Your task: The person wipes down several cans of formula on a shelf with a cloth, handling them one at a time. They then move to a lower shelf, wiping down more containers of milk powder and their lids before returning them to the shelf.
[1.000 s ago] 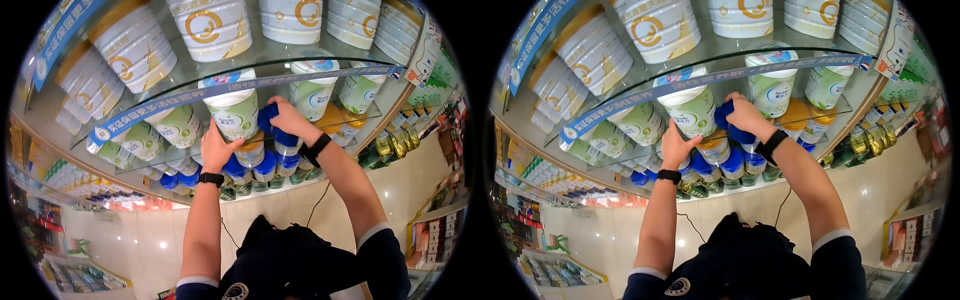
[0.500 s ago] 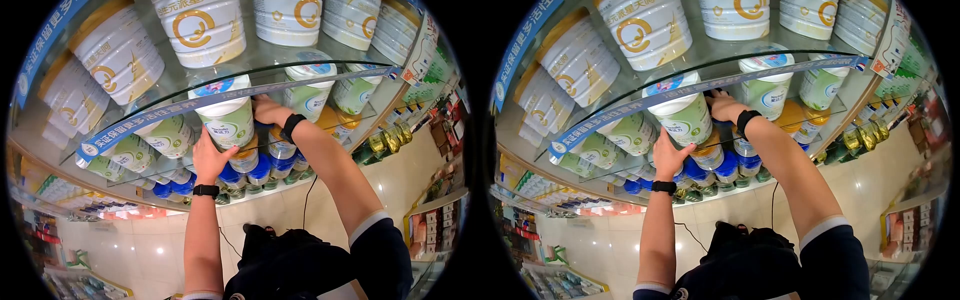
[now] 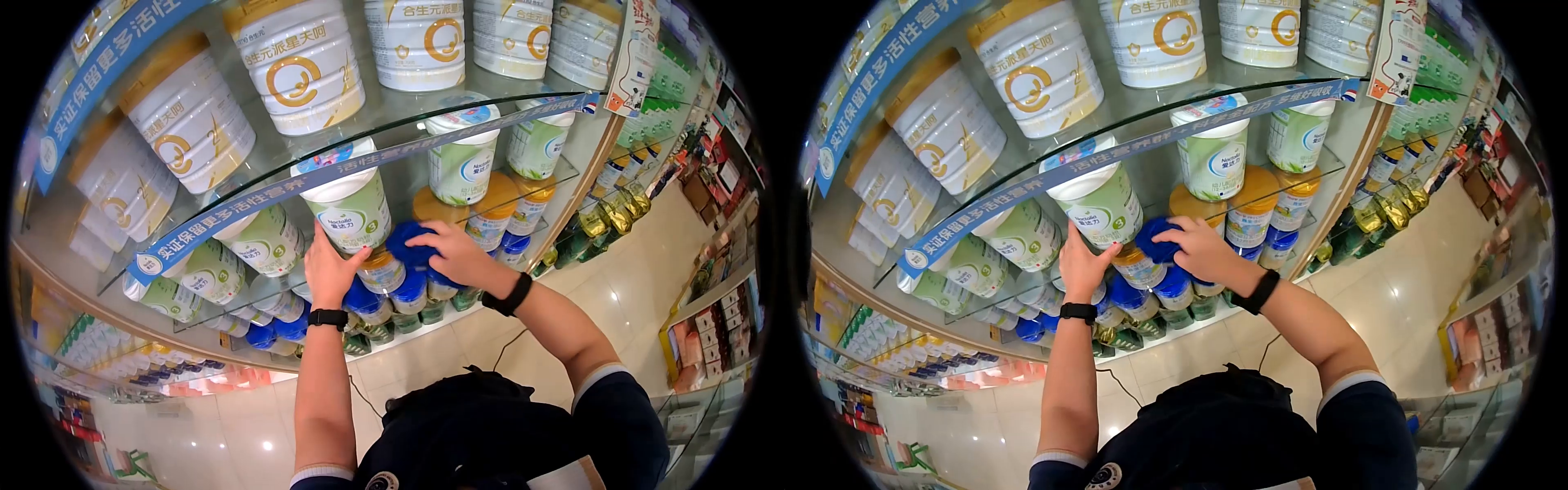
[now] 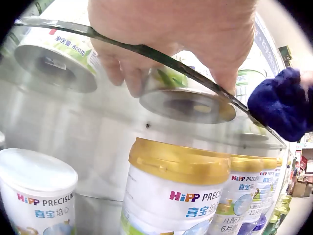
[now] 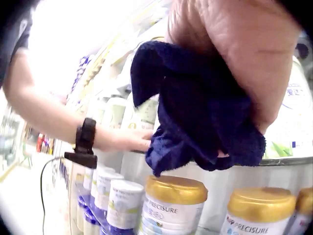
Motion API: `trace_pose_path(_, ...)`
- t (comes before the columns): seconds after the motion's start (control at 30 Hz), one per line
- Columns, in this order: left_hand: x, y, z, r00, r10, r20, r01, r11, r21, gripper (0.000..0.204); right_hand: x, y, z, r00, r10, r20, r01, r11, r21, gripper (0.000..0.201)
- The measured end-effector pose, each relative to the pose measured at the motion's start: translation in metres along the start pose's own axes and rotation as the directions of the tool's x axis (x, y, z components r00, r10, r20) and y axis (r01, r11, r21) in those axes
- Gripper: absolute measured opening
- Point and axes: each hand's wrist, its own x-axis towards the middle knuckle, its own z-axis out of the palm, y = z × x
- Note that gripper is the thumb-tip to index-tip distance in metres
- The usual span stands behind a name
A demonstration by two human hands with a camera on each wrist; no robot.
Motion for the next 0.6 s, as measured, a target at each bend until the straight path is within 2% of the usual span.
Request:
trace_pose_path(0.03, 0.000, -0.001, 0.001, 1.000, 0.014, -0.009, -0.014, 1.000, 0.012, 0.106, -0.002, -0.003, -0.010, 0.994, 0.097, 0.042, -0.103, 0.973, 0.207, 0.044)
trace_pose_path(0.07, -0.001, -0.002, 0.002, 1.000, -0.001, 0.001, 0.001, 1.000, 0.007, 0.106, -0.003, -0.005, -0.015, 0.977, 0.185, 0.104, -0.211, 0.892, 0.399, 0.043)
trace_pose_path(0.2, 0.000, 0.002, 0.000, 1.000, -0.009, 0.025, 0.010, 1.000, -0.027, 0.106, 0.000, 0.015, -0.010, 0.947, 0.270, -0.171, -0.191, 0.907, 0.375, 0.043)
trace_pose_path(0.27, 0.000, -0.004, 0.000, 1.000, 0.008, 0.022, -0.007, 0.999, -0.044, 0.106, 0.001, 0.012, -0.010, 0.943, 0.285, -0.172, -0.197, 0.894, 0.404, 0.045)
trace_pose_path(0.33, 0.001, -0.007, 0.001, 0.999, 0.027, 0.025, -0.025, 0.998, -0.066, 0.106, 0.001, 0.006, -0.007, 0.937, 0.309, -0.164, -0.213, 0.876, 0.433, 0.047)
trace_pose_path(0.37, 0.001, -0.007, 0.000, 0.999, 0.033, 0.025, -0.031, 0.997, -0.072, 0.105, -0.001, 0.011, 0.000, 0.921, 0.363, -0.140, -0.257, 0.837, 0.482, 0.060)
trace_pose_path(0.47, 0.002, -0.009, -0.004, 0.997, 0.015, 0.074, -0.006, 0.992, -0.125, 0.104, 0.005, -0.014, -0.011, 0.903, 0.428, -0.042, -0.366, 0.816, 0.448, 0.074)
trace_pose_path(0.5, 0.002, -0.012, -0.002, 0.998, 0.043, 0.055, -0.036, 0.991, -0.129, 0.103, 0.008, -0.018, -0.012, 0.919, 0.393, -0.021, -0.361, 0.865, 0.349, 0.086)
trace_pose_path(0.6, 0.005, -0.012, -0.005, 0.994, 0.031, 0.102, -0.014, 0.987, -0.162, 0.104, 0.023, -0.048, -0.017, 0.909, 0.398, 0.121, -0.416, 0.880, 0.230, 0.093)
